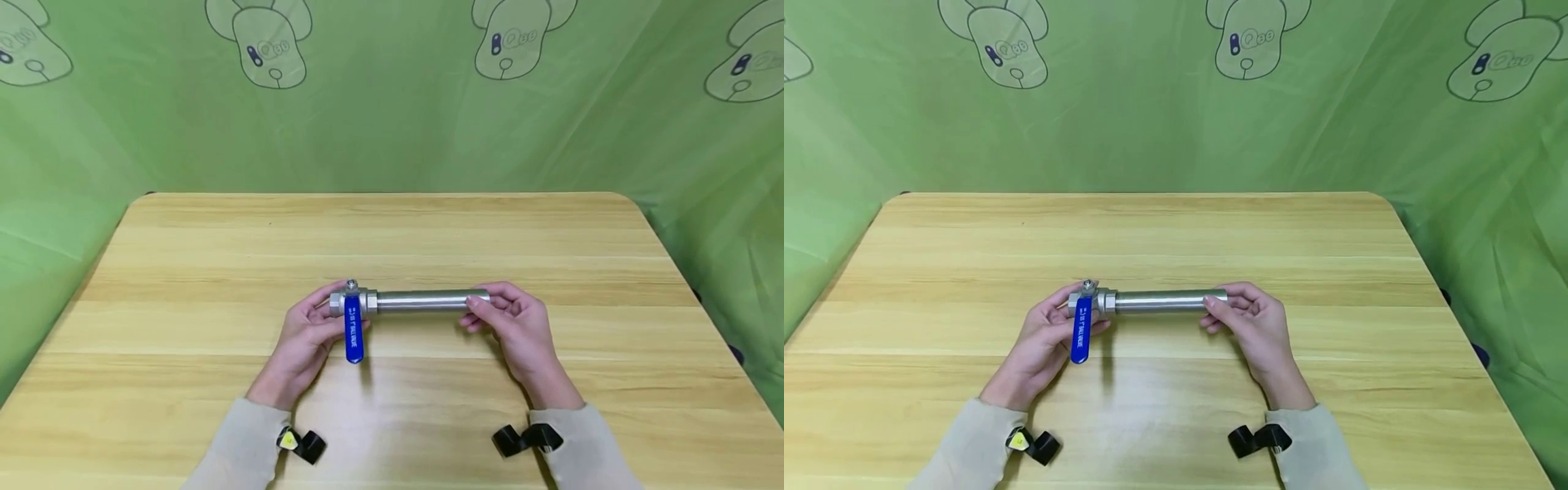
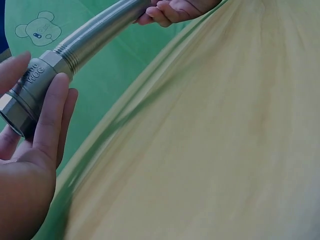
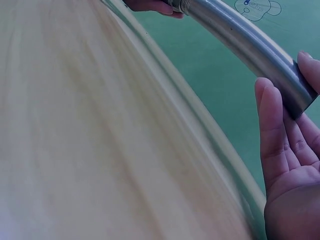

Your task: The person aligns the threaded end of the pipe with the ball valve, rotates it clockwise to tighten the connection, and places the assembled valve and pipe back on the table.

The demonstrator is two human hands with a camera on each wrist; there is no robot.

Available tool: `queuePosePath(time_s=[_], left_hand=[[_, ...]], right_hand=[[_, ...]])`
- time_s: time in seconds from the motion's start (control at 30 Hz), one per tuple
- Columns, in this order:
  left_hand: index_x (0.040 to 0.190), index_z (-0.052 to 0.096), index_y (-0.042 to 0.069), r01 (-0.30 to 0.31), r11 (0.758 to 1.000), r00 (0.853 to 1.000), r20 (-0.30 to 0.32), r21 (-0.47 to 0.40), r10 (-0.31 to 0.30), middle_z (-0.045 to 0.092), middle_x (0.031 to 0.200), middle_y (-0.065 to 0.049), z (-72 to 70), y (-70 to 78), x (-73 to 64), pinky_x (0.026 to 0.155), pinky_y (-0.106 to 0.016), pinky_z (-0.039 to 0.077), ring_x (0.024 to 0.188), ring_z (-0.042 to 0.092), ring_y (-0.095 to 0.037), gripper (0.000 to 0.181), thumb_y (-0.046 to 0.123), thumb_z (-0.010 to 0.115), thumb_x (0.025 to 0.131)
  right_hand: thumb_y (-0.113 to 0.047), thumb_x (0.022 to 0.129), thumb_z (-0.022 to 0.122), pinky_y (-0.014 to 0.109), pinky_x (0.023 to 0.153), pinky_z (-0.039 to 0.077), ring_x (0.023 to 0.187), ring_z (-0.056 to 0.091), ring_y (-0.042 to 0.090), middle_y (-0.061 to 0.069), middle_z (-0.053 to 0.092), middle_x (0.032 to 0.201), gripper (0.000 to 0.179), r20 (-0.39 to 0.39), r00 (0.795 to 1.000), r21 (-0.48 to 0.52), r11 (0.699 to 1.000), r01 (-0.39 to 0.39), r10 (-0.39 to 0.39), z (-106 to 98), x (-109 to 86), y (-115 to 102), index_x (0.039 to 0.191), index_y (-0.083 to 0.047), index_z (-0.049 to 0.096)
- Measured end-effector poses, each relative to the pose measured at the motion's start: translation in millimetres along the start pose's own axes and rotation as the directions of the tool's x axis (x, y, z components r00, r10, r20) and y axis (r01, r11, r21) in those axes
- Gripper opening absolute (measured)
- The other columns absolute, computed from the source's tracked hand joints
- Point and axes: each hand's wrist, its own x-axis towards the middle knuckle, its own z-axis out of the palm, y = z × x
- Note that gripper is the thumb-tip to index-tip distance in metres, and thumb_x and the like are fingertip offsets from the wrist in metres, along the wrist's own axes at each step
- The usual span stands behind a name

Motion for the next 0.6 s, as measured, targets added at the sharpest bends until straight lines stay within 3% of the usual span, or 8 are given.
queuePosePath(time_s=[0.13, 0.33, 0.6], left_hand=[[0.156, 0.044, -0.006, 0.006, 1.000, 1.000, -0.009, 0.011, -0.006, 0.081, 0.112, 0.002, -0.1, -1.0, 0.7, 0.103, -0.039, 0.066, 0.104, 0.078, -0.014, 0.067, -0.017, 0.062, 0.093], [0.154, 0.047, -0.005, 0.019, 0.999, 1.000, -0.023, 0.043, -0.018, 0.082, 0.114, 0.003, -1.8, -1.7, -0.1, 0.104, -0.029, 0.064, 0.103, 0.077, -0.011, 0.068, -0.017, 0.065, 0.090], [0.145, 0.058, 0.002, 0.002, 1.000, 1.000, 0.001, 0.029, -0.002, 0.083, 0.114, 0.003, -2.6, -2.2, -1.8, 0.099, -0.027, 0.065, 0.102, 0.077, -0.011, 0.059, -0.016, 0.067, 0.090]], right_hand=[[0.005, 0.099, 0.071, 0.028, 0.064, 0.069, 0.069, 0.078, 0.014, 0.001, 0.082, 0.088, 0.015, -0.004, 1.000, 0.002, 1.000, -0.002, 0.002, -0.8, -0.1, 1.1, 0.105, -0.008, 0.075], [0.005, 0.098, 0.071, 0.028, 0.063, 0.069, 0.068, 0.077, 0.014, 0.001, 0.081, 0.087, 0.015, -0.017, 1.000, 0.001, 1.000, -0.003, 0.003, 0.0, -0.6, 2.2, 0.103, -0.009, 0.075], [0.003, 0.098, 0.073, 0.028, 0.063, 0.069, 0.068, 0.078, 0.015, 0.002, 0.081, 0.089, 0.010, -0.035, 0.999, -0.033, 0.999, -0.002, 0.000, 1.1, -3.3, 1.3, 0.104, -0.006, 0.075]])
